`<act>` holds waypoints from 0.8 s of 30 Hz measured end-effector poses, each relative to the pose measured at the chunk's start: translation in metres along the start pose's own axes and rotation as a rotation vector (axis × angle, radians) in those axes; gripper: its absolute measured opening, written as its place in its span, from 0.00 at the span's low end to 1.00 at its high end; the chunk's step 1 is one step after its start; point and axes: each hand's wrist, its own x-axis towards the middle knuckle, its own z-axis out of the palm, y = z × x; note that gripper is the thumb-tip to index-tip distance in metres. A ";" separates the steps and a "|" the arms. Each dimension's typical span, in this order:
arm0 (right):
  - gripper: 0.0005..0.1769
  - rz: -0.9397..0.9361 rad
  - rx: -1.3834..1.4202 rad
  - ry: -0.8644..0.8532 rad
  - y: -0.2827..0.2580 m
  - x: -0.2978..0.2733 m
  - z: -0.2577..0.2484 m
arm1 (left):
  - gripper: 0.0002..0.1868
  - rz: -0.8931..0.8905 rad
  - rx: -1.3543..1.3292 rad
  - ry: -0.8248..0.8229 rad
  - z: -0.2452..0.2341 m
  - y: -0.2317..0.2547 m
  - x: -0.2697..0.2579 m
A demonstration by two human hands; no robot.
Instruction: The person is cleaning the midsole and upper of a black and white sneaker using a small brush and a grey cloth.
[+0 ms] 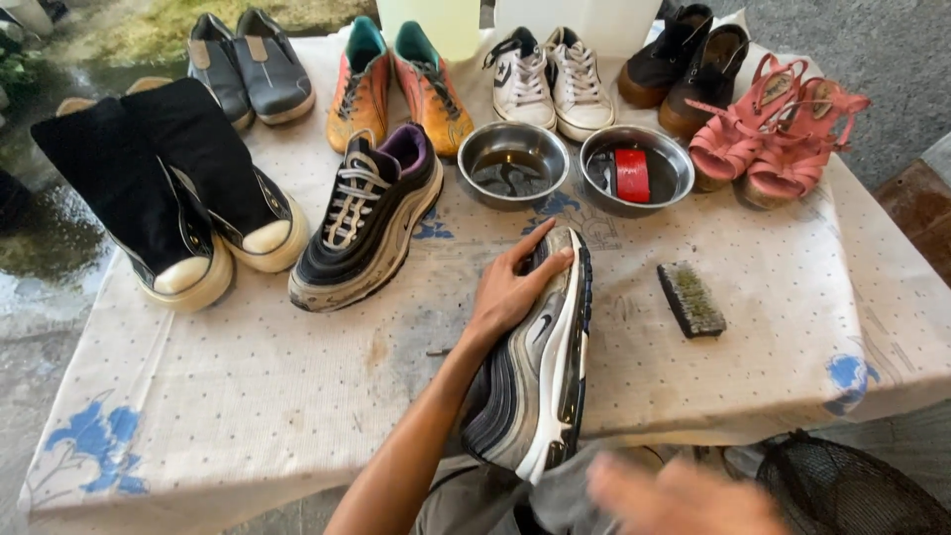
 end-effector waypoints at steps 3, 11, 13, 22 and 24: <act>0.19 0.405 0.090 0.483 -0.012 0.005 -0.018 | 0.45 -0.016 -0.001 -0.001 0.001 0.002 -0.004; 0.26 0.383 0.073 0.214 -0.008 -0.002 0.064 | 0.43 0.019 -0.007 0.017 0.003 -0.001 0.000; 0.22 0.352 -0.038 0.241 -0.021 -0.015 0.065 | 0.46 -0.029 0.015 0.014 0.002 0.008 -0.006; 0.18 0.110 -0.326 0.224 -0.051 -0.098 0.159 | 0.43 0.033 0.027 0.028 0.004 -0.005 0.000; 0.16 -0.020 -0.194 0.126 -0.029 -0.115 0.164 | 0.44 0.032 0.035 0.021 0.004 -0.004 0.002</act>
